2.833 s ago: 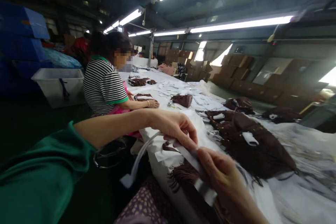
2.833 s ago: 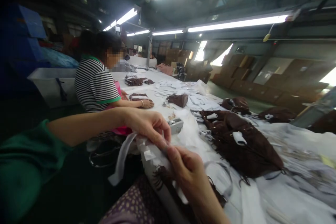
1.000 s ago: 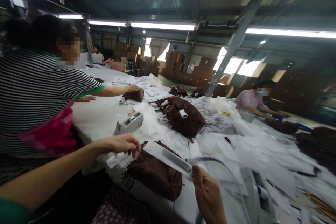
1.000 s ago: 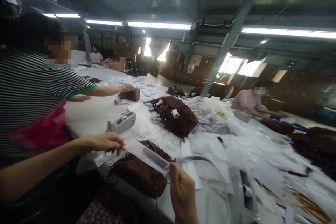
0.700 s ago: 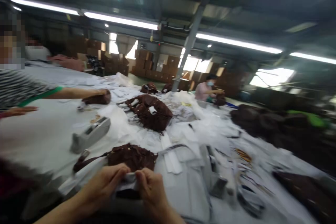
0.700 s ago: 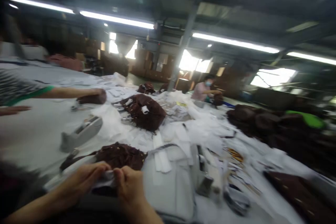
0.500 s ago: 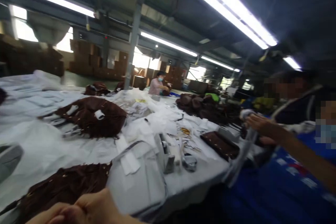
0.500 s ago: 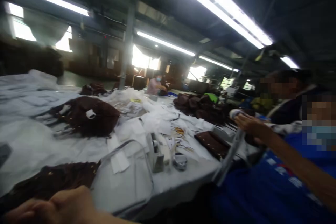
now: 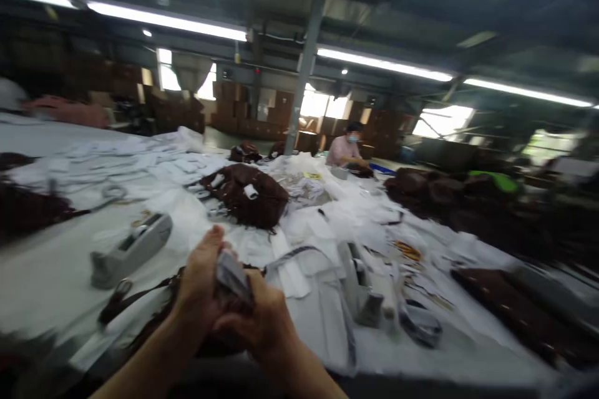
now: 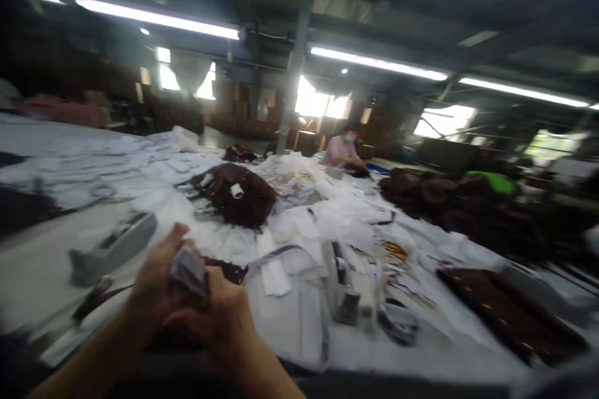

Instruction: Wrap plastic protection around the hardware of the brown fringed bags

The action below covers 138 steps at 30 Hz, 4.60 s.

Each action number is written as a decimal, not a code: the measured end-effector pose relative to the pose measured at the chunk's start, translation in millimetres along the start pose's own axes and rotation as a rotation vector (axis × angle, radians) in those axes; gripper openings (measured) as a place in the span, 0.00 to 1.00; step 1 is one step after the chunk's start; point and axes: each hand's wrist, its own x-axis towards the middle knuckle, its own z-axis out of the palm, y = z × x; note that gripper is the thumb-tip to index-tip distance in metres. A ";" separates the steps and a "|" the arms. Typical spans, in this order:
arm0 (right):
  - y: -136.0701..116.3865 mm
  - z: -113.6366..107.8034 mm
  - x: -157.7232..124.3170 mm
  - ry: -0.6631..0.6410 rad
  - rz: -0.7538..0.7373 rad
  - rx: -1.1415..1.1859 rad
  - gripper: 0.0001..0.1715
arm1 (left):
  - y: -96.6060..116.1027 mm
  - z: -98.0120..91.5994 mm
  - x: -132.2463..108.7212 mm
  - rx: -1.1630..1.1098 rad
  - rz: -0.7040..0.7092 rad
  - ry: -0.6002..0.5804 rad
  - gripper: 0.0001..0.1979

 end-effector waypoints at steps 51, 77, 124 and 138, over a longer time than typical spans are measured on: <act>29.0 49.6 9.8 0.204 0.021 0.088 0.23 | -38.5 -28.2 -16.4 -0.228 0.290 0.298 0.23; 7.3 -20.3 56.4 -0.255 -0.185 -0.211 0.13 | 22.6 -19.3 -7.1 0.563 0.457 -0.042 0.20; -30.7 -43.5 93.1 -0.164 -0.212 -0.252 0.15 | 74.3 19.6 6.8 0.091 0.587 0.202 0.24; -31.4 -61.9 114.7 -0.142 -0.186 -0.129 0.20 | 88.9 30.5 17.7 0.193 0.633 0.176 0.27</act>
